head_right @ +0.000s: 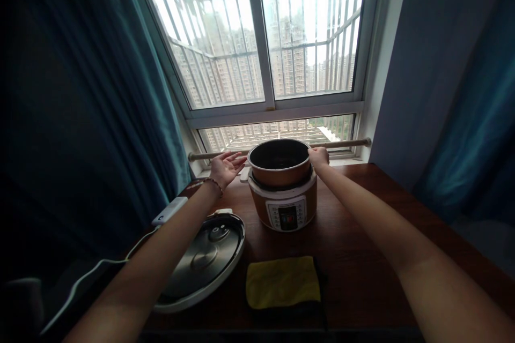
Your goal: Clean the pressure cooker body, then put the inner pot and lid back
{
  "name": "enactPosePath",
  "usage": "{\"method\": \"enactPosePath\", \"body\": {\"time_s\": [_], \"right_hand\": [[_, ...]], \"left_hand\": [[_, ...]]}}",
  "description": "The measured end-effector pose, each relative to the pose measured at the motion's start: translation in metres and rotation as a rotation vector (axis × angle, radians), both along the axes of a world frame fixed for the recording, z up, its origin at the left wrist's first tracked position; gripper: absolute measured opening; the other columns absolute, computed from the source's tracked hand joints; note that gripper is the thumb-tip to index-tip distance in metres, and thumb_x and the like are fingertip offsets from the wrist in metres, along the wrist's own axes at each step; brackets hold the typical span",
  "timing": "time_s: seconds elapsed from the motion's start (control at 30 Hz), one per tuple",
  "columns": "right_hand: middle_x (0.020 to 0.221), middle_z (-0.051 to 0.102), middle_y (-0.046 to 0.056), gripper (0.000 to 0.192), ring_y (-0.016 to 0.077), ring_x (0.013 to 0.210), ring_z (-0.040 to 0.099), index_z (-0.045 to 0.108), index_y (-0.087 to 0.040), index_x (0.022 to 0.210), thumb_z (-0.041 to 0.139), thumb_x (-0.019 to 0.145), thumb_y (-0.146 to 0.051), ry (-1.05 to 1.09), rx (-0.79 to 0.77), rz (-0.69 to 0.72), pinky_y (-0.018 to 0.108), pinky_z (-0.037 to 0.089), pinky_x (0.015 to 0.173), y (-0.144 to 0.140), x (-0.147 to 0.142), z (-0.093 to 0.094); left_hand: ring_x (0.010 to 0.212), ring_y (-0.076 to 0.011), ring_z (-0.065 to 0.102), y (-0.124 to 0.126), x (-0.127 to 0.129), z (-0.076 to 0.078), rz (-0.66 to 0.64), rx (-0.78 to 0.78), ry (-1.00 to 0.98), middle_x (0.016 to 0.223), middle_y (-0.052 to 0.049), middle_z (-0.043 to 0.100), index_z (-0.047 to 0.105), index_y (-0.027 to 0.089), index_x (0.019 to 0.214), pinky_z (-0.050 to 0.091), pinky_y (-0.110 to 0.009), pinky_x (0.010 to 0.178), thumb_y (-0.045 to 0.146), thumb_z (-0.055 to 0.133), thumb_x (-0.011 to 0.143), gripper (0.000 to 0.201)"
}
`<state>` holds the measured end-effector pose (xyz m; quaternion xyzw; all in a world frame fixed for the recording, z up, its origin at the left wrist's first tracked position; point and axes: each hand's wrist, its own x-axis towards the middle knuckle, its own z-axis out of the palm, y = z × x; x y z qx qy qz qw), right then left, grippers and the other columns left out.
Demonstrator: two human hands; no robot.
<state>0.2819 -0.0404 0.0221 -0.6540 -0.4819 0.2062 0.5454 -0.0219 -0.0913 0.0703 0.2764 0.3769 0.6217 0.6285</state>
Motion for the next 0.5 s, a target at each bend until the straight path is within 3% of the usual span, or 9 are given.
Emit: {"method": "enactPosePath", "body": {"time_s": [0.27, 0.5], "right_hand": [[0.049, 0.054, 0.001, 0.020, 0.0133, 0.054, 0.049, 0.061, -0.014, 0.056, 0.056, 0.062, -0.033, -0.019, -0.010, -0.029, 0.022, 0.034, 0.052, 0.004, 0.000, -0.015], [0.046, 0.054, 0.001, 0.019, 0.0141, 0.054, 0.051, 0.062, -0.015, 0.055, 0.054, 0.063, -0.031, -0.071, -0.024, -0.048, 0.021, 0.036, 0.052, 0.006, -0.002, -0.026]], "left_hand": [[0.080, -0.0219, 0.060, -0.002, 0.004, -0.011, 0.018, -0.038, 0.030, 0.084, -0.013, 0.063, 0.057, 0.013, 0.088, 0.043, -0.033, 0.070, 0.031, 0.044, 0.078, 0.024], [0.078, -0.0221, 0.058, 0.002, 0.010, -0.023, 0.072, -0.117, 0.033, 0.086, -0.014, 0.061, 0.058, 0.014, 0.087, 0.042, -0.039, 0.074, 0.031, 0.043, 0.077, 0.025]]}}
